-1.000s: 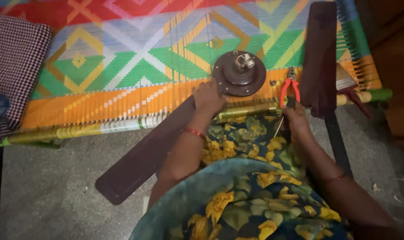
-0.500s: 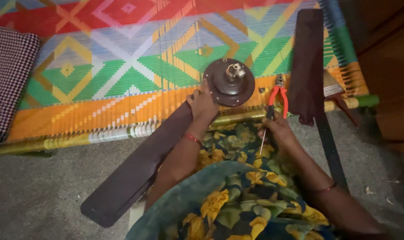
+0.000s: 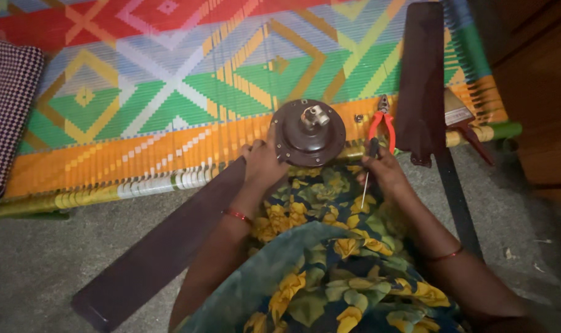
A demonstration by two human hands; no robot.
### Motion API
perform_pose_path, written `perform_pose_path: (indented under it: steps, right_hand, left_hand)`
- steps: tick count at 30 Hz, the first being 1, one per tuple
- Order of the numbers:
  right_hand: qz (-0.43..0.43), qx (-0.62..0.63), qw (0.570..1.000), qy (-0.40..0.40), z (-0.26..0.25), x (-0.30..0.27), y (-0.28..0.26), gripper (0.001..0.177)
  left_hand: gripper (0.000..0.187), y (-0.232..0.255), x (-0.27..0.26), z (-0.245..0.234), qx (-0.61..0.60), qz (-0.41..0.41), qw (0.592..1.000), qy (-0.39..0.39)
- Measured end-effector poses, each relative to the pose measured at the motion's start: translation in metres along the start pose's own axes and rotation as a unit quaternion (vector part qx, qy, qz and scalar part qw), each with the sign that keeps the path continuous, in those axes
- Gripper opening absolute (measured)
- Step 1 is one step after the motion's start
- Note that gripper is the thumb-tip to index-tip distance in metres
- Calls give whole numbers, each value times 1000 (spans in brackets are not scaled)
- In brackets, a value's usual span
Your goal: The person attaches fan blades to the motor housing using a screwdriver. They tighten screws on each blade and rotate the assembly to access different mounting points.
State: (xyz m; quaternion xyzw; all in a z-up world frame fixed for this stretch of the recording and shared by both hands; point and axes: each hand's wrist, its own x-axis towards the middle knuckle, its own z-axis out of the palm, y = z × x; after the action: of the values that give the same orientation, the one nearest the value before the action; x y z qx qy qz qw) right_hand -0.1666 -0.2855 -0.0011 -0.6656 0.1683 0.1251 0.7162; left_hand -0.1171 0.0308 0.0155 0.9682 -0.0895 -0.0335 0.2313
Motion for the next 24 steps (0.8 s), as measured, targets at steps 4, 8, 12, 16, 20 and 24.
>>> perform_pose_path:
  steps: [4, 8, 12, 16, 20, 24]
  right_hand:
    - [11, -11, 1000, 22, -2, -1, -3, 31]
    - [28, -2, 999, 46, 1, -2, -6, 33]
    - [17, -12, 996, 87, 5, -4, -7, 47]
    - [-94, 73, 989, 86, 1, -7, -8, 82]
    - [-172, 103, 978, 54, -1, -24, -11, 85]
    - [-208, 58, 975, 48, 16, -43, -24, 71]
  left_hand:
    - [110, -14, -8, -6, -12, 6, 999, -42]
    - [110, -27, -11, -13, 3, 70, 997, -38]
    - [104, -34, -29, -19, -41, 124, 990, -58]
    - [109, -28, -32, -12, 2, 149, 986, -76]
    - [110, -28, -35, -3, 12, 153, 985, -81]
    - [109, -35, -31, 2, 42, 138, 989, -15]
